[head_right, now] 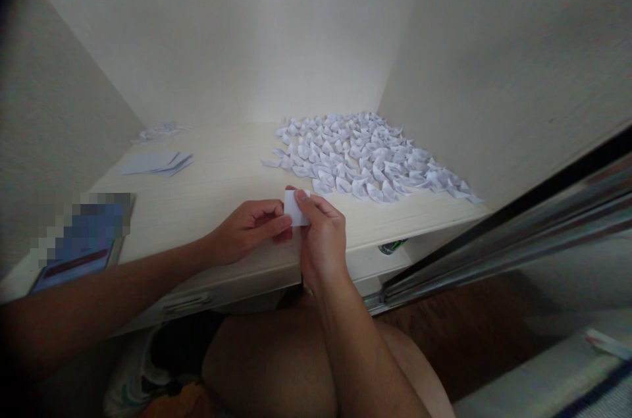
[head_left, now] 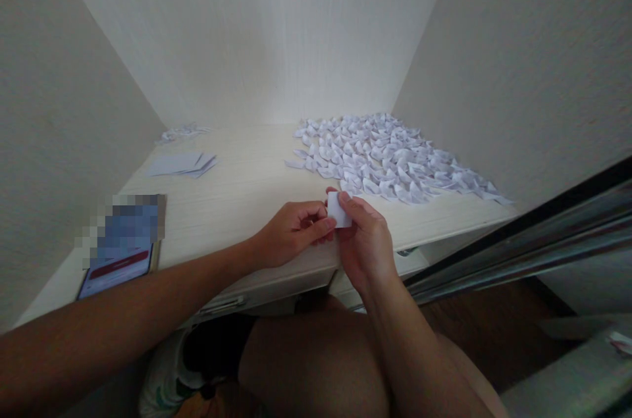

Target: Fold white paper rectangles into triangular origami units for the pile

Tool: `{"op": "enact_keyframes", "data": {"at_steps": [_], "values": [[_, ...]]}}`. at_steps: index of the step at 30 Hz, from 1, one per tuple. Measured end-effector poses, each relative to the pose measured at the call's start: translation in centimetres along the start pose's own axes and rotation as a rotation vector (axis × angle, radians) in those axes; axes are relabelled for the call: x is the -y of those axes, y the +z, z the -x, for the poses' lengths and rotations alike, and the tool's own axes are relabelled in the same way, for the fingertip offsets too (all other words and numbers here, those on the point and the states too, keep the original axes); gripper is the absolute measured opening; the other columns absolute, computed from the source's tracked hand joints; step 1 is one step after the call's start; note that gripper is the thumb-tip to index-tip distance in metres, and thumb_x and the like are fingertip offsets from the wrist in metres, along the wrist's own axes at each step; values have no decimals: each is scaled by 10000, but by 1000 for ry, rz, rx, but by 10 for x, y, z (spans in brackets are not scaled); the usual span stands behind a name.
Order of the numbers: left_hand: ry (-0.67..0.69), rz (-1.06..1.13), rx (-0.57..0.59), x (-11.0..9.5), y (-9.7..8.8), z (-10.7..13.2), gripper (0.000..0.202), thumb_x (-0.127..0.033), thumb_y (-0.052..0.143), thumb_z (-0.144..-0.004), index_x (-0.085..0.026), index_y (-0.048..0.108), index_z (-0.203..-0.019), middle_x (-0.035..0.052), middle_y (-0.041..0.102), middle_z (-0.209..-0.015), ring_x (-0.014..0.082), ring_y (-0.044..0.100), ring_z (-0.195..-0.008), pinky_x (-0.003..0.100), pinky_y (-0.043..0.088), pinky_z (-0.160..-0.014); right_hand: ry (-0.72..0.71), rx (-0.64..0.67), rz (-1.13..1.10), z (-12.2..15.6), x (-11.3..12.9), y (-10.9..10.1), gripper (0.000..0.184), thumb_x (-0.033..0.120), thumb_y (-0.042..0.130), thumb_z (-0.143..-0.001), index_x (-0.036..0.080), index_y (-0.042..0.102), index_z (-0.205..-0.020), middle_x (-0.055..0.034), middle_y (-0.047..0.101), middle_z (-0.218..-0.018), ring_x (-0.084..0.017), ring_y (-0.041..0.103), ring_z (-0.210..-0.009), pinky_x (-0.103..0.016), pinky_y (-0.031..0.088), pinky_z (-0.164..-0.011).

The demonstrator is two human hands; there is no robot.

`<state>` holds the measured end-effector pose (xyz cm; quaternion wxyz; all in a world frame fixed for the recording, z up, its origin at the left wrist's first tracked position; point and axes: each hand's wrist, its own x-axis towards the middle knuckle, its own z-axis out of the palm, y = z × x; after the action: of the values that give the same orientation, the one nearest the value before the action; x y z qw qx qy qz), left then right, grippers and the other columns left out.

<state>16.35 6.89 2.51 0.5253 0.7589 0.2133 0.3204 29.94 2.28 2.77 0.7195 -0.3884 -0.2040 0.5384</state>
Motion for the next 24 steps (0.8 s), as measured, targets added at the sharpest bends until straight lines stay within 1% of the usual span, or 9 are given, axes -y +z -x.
{"op": "enact_keyframes", "data": {"at_steps": [2, 4, 5, 6, 8, 10, 15, 20, 24], "values": [[105, -53, -88, 3, 0, 1, 182, -310, 717, -892, -168, 604, -907, 18, 670, -825, 130, 642, -717, 247, 553, -655, 4, -20, -27, -1, 2, 0, 206, 339, 879, -644, 190, 758, -719, -37, 776, -878, -172, 673, -778, -289, 519, -699], [233, -158, -141, 5, -1, 1, 286, -200, 747, -852, -183, 616, -1106, 43, 705, -966, 145, 686, -814, 263, 596, -709, 19, -17, -45, -2, 3, -1, 202, 326, 885, -641, 194, 764, -734, -27, 769, -865, -169, 673, -796, -283, 519, -725], [304, -226, -149, 6, -2, 1, 331, -158, 733, -854, -191, 626, -1165, 55, 714, -1013, 147, 697, -846, 267, 608, -732, 32, -5, -54, -1, 4, -2, 197, 320, 887, -641, 198, 764, -736, -21, 767, -869, -165, 669, -800, -280, 516, -726], [372, -294, -155, 6, -3, 1, 322, -131, 714, -864, -194, 653, -1174, 63, 721, -1033, 145, 703, -857, 266, 614, -746, 47, 10, -62, -1, 5, -2, 193, 313, 888, -641, 200, 765, -736, -17, 766, -878, -161, 663, -803, -274, 510, -720], [484, -402, -178, 5, -4, 0, 221, -114, 694, -885, -193, 723, -1089, 69, 736, -1022, 139, 710, -857, 259, 616, -762, 83, 41, -69, 0, 7, -2, 199, 311, 893, -641, 196, 765, -742, -9, 756, -876, -145, 642, -789, -256, 489, -686], [549, -448, -210, 3, -6, -1, 165, -119, 699, -893, -194, 758, -1028, 67, 748, -999, 137, 717, -855, 249, 615, -758, 124, 69, -60, 2, 8, -3, 220, 326, 900, -640, 186, 760, -736, 1, 732, -831, -125, 609, -745, -237, 460, -648], [552, -466, -274, 2, -10, -3, 150, -146, 724, -890, -213, 792, -1006, 49, 763, -953, 122, 720, -800, 222, 605, -723, 196, 99, 45, 2, 14, -7, 260, 361, 912, -633, 183, 753, -738, 16, 689, -762, -111, 556, -695, -226, 419, -619], [540, -428, -275, 3, -8, -2, 132, -198, 746, -884, -214, 800, -1003, 55, 761, -957, 122, 717, -775, 228, 622, -705, 167, 100, 117, 1, 16, -10, 265, 389, 891, -654, 182, 758, -751, 8, 683, -755, -111, 543, -677, -225, 398, -598], [432, -300, -247, 4, -5, -1, 313, -263, 851, -791, -183, 773, -1083, 90, 735, -1034, 160, 720, -861, 273, 655, -735, 66, 108, 207, -1, 15, -13, 253, 428, 841, -711, 193, 757, -752, -11, 698, -774, -136, 569, -698, -243, 418, -591]]}}
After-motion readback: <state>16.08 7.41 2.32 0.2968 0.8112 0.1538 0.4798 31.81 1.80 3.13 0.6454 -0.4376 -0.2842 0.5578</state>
